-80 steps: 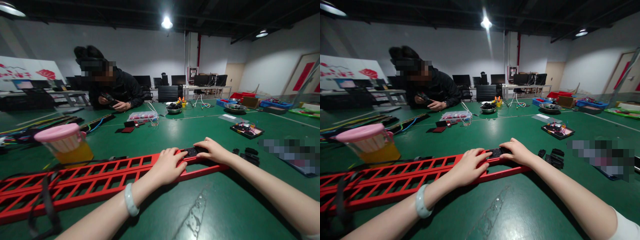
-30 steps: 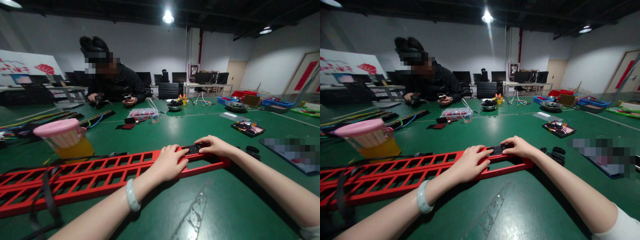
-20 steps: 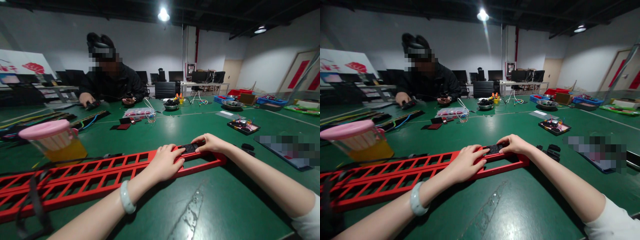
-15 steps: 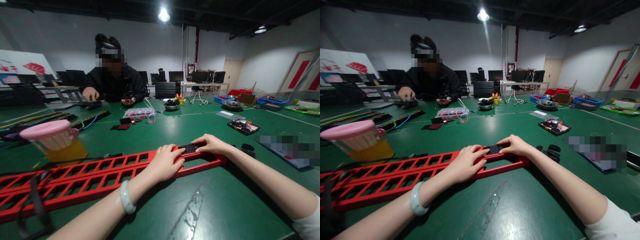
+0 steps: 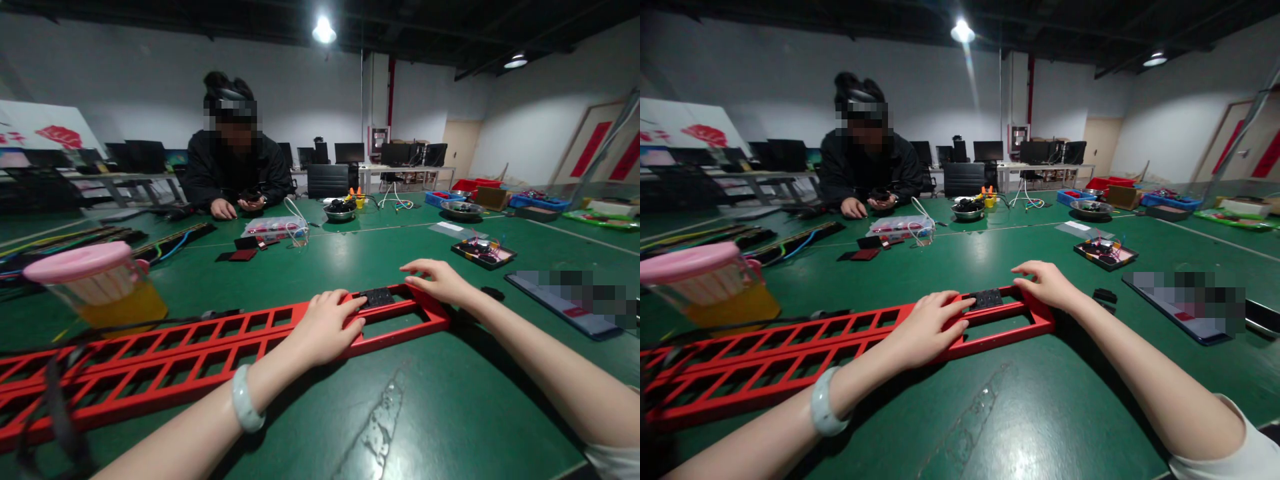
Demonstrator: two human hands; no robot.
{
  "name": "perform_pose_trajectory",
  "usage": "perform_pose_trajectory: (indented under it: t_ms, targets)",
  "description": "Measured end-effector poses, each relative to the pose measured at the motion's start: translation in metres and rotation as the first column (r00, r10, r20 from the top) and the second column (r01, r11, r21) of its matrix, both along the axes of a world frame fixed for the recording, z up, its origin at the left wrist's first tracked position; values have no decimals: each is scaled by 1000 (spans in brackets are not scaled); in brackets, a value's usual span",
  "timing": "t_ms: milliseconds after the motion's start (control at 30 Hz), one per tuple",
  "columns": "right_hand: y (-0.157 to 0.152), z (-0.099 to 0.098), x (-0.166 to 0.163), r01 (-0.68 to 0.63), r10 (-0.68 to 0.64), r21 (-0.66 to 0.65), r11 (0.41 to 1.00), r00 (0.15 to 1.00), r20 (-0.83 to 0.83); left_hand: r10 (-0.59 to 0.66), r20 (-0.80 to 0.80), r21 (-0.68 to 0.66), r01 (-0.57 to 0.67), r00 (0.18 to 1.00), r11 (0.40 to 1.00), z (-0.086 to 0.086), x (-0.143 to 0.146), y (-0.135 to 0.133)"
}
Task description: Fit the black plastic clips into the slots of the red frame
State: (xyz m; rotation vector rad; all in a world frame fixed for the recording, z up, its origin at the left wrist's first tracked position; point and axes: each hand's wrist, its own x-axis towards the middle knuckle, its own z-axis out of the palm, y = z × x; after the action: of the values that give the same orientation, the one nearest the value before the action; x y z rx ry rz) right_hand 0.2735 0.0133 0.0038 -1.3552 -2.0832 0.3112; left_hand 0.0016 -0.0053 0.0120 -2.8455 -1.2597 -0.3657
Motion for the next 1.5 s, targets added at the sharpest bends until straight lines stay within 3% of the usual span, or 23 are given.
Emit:
perform_pose_trajectory:
  t_ms: [67,167,267,400,567,667,800,867,1067,1400,1500]
  targets:
    - [-1,6,17,66,-76,58,996,978,197,-1,2,0,1,1000,1000,0,0,0]
    - [-3,15,38,134,-87,-97,986,917,388,1,5,-10,-1,1000,1000,0,1,0]
    - [-6,21,53,176,-48,-256,951,898,438,3,8,-12,-3,1000,1000,0,1,0]
    - [-10,24,69,249,-92,-270,930,870,484,3,4,-5,-3,1000,1000,1,0,-1]
    - [-10,21,82,413,-196,-295,862,807,557,-3,4,-2,3,1000,1000,2,1,0]
    - [-13,24,74,338,-131,-317,886,840,527,4,0,-11,-4,1000,1000,2,1,0]
    - [-19,27,58,66,118,-426,902,913,391,9,-3,-17,-9,1000,1000,3,1,0]
    - [-22,25,54,3,188,-453,892,908,376,6,-3,-18,-6,1000,1000,2,1,-1]
    - [-22,16,51,75,167,-443,893,860,483,-1,10,-11,1,1000,1000,1,1,-1]
    - [-26,27,43,1,199,-472,882,906,374,-5,4,1,5,1000,1000,0,0,0]
    - [-24,30,43,-44,192,-402,914,922,336,-9,5,8,9,1000,1000,-1,0,0]
